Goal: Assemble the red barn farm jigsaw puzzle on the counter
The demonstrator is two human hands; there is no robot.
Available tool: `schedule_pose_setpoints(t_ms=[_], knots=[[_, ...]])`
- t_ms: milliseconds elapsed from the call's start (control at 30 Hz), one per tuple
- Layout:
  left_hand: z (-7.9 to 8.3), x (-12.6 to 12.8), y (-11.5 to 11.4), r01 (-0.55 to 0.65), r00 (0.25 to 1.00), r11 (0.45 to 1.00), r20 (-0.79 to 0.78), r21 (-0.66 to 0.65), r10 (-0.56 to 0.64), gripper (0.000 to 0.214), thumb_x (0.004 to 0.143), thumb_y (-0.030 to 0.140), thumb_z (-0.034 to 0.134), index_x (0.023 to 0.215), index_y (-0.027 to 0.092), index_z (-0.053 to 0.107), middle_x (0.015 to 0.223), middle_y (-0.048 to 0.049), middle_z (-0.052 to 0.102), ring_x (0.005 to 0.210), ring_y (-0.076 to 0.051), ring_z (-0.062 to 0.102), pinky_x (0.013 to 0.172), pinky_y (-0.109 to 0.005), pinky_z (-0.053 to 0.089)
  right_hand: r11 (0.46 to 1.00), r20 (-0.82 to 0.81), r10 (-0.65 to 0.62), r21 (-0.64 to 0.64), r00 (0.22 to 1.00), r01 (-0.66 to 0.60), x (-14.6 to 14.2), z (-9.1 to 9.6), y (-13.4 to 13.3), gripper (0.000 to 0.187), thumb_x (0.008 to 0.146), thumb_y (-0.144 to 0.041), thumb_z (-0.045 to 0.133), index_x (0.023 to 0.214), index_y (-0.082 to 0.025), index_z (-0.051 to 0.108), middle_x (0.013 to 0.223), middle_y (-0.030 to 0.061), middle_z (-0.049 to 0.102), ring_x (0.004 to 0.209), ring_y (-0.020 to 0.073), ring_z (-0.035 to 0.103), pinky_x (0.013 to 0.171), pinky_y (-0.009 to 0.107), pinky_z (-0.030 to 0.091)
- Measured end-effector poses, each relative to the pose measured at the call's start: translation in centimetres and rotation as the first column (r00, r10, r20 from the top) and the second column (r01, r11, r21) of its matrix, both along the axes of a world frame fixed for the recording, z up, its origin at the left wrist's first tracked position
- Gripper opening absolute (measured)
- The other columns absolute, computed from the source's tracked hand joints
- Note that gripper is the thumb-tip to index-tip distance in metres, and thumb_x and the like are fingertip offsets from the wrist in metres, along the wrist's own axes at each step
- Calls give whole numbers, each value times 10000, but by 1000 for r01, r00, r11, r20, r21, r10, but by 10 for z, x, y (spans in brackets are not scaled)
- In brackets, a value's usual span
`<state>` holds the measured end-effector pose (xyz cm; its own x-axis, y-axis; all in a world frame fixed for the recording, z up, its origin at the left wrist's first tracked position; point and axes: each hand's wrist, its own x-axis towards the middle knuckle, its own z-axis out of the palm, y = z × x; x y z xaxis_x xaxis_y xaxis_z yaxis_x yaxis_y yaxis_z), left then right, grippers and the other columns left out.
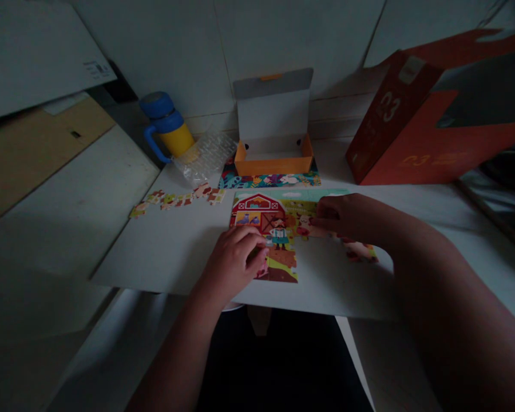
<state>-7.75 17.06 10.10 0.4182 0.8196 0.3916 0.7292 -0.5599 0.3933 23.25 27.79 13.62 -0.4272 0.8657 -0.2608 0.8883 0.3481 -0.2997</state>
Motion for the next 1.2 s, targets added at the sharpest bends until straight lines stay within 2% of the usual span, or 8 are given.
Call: schedule_pose_setpoints(t_ms=[533,833,1000,1200], knots=[[0,1,0,2,1000,1000,0,-2,-2,86,1034,181,710,1105,227,695,1176,-66,738,1140,-257,699,1012,-511,577,1000,-6,-3,-8,1000,3,1,-3,1,312,986,-555,617,987,-259,715,815,50,769,610,185,648,581,312,369],[1,1,1,2,1000,1000,-2,1,-2,97,1020,169,724,1097,222,696,1165,-63,738,1130,-258,704,994,-505,586,999,10,20,36,1000,-21,2,-3,1,257,959,-498,648,995,-254,720,879,62,780,667,197,654,604,308,382],[1,1,0,-6,1000,1000,-7,0,6,95,1020,174,722,1095,229,702,1168,-63,740,1139,-261,703,1011,-511,581,1000,19,-3,10,1000,3,-2,1,-2,266,993,-502,625,976,-250,707,807,55,765,640,194,644,601,311,362],[1,0,0,5,1000,1000,-8,11,-5,101,1021,169,719,1097,231,693,1165,-54,736,1156,-257,704,1005,-495,581,1000,31,6,26,1000,-7,-3,3,-2,223,985,-450,628,1007,-244,710,867,61,781,694,207,668,633,321,390]])
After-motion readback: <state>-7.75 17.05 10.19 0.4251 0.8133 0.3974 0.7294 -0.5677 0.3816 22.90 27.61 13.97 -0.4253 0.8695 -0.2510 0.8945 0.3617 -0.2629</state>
